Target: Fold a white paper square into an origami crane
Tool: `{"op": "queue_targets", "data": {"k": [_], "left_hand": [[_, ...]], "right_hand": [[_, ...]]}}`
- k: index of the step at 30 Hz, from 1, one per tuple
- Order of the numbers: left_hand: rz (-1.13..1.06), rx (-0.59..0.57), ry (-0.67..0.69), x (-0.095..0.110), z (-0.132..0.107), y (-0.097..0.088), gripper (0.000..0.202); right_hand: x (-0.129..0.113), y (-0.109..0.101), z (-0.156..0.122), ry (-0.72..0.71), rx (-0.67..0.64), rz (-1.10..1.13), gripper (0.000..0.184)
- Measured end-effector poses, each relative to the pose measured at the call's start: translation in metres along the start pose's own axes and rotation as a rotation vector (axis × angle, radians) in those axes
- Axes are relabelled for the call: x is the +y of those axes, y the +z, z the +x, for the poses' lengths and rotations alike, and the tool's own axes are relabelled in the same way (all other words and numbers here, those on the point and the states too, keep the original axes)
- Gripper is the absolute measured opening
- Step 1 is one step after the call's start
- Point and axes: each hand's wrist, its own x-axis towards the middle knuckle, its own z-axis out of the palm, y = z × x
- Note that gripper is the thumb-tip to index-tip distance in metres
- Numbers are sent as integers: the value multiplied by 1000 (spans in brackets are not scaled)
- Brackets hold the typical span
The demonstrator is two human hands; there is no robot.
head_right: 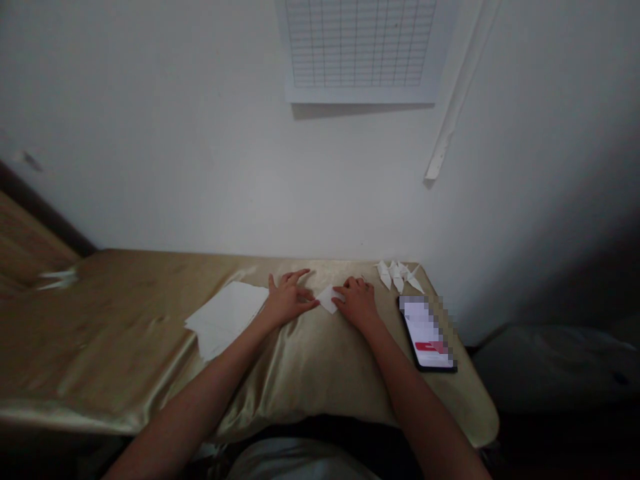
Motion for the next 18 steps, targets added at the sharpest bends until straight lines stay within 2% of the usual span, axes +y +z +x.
{"op": "queue_targets", "data": {"k": [7, 18], "left_hand": [[20, 92, 22, 6, 0, 14, 24], [63, 13, 66, 8, 9, 39, 41]], "right_hand": [[3, 4, -2, 15, 5, 49, 38], [4, 7, -1, 29, 7, 59, 43]]}}
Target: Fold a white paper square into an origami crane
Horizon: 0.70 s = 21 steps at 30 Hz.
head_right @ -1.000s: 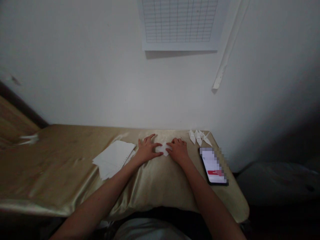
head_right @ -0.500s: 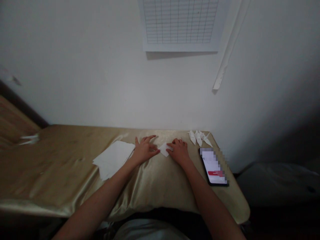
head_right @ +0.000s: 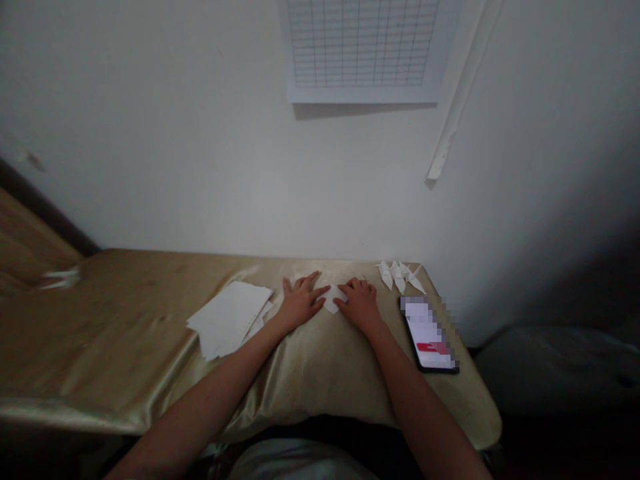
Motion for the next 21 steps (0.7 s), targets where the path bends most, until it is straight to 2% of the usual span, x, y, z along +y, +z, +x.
{"op": "queue_targets", "data": {"k": [7, 15, 21], "left_hand": [[-14, -20, -25, -1, -1, 5, 43], [-94, -27, -38, -4, 2, 4, 37], [-172, -16, -10, -3, 1, 1, 30]], "right_hand": [[12, -6, 1, 29, -32, 56, 31], [26, -10, 3, 40, -60, 175, 43], [25, -11, 2, 38, -72, 234, 37]]}}
